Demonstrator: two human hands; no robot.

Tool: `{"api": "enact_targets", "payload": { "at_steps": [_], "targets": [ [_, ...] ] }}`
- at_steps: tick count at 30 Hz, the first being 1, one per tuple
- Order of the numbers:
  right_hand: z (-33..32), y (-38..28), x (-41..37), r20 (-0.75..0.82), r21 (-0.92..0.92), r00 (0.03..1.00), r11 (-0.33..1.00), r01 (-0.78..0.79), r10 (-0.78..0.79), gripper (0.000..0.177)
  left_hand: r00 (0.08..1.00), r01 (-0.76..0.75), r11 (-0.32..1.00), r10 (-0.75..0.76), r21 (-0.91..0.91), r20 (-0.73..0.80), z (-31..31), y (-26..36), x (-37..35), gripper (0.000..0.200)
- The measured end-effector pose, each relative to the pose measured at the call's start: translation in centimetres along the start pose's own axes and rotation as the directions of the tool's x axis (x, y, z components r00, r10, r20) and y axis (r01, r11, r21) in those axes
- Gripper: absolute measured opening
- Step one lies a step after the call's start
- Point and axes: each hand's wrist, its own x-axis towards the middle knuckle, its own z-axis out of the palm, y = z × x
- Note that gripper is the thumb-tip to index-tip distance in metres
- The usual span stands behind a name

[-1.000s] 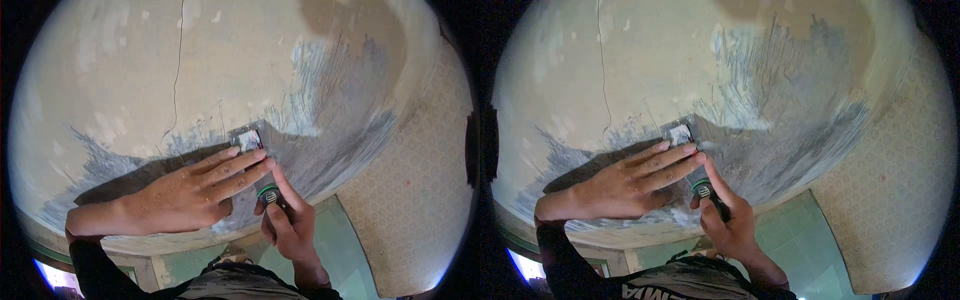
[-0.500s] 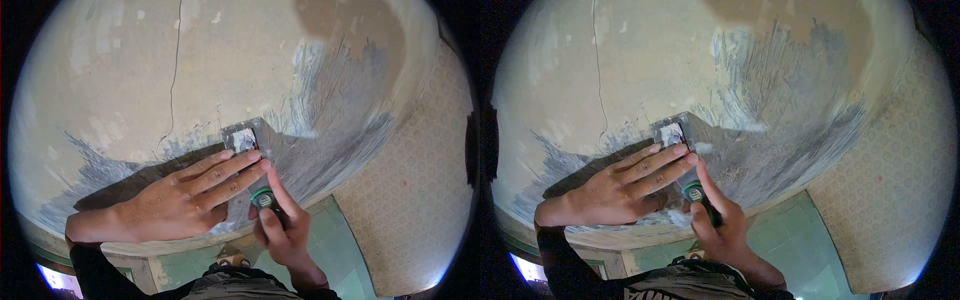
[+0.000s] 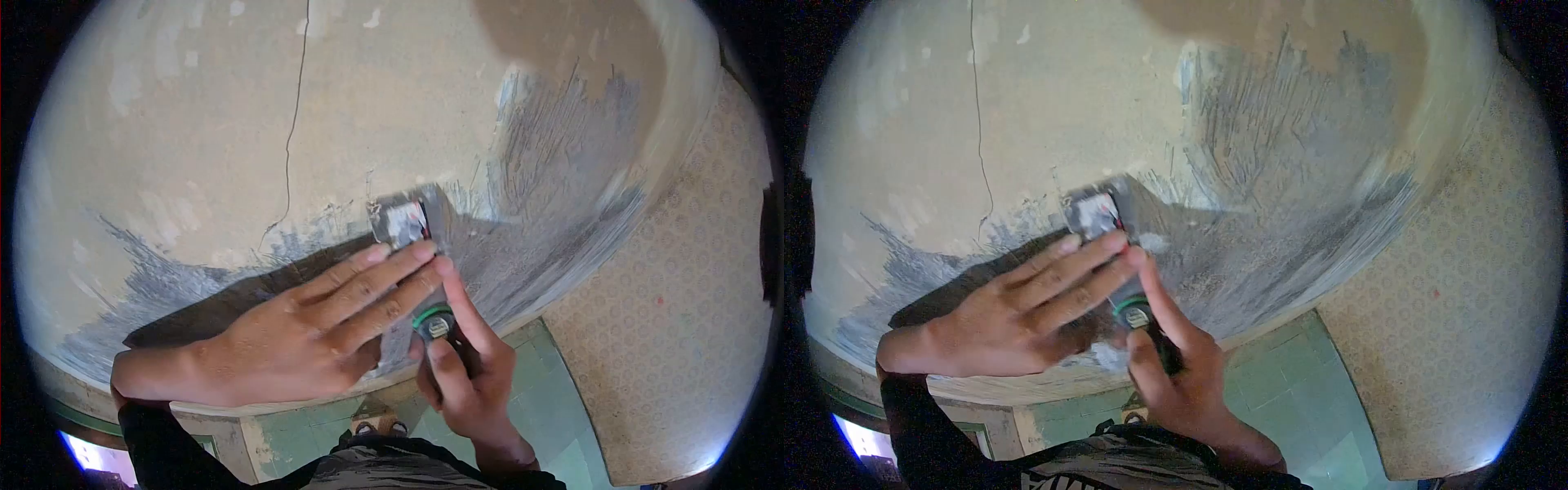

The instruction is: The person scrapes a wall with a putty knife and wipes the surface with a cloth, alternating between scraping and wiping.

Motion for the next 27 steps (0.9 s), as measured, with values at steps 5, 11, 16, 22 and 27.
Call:
{"api": "enact_targets", "payload": {
  "at_steps": [5,11,16,22,27],
  "targets": [
    [-1.7,-0.8,-1.2,0.027,-0.039,0.999,0.999,-0.025,0.026,0.056,0.996,-0.015,0.998,0.010,-0.058,-0.087,0.4,-0.3,-0.2,0.027],
    [-0.8,-0.9,-0.3,0.014,-0.024,1.000,1.000,-0.018,0.019,0.057,0.998,0.042,0.999,-0.041,0.012,-0.049,-0.5,-0.1,-0.4,0.029],
    [-1.8,-0.4,-0.6,0.001,-0.034,0.998,0.997,-0.069,0.069,0.060,0.999,-0.026,0.989,0.020,-0.149,-0.038,0.4,-0.6,0.6,0.038],
    [-2.5,-0.8,-0.7,0.018,-0.062,1.000,0.998,-0.019,0.020,0.060,0.998,0.025,0.999,-0.027,-0.037,-0.058,0.6,-0.3,0.8,0.033],
    [-2.4,0.6,-0.2,0.033,-0.097,0.998,0.994,0.057,-0.054,0.059,0.998,-0.013,0.992,0.006,-0.127,-0.055,1.3,-0.6,1.1,0.045]
  ]
}}
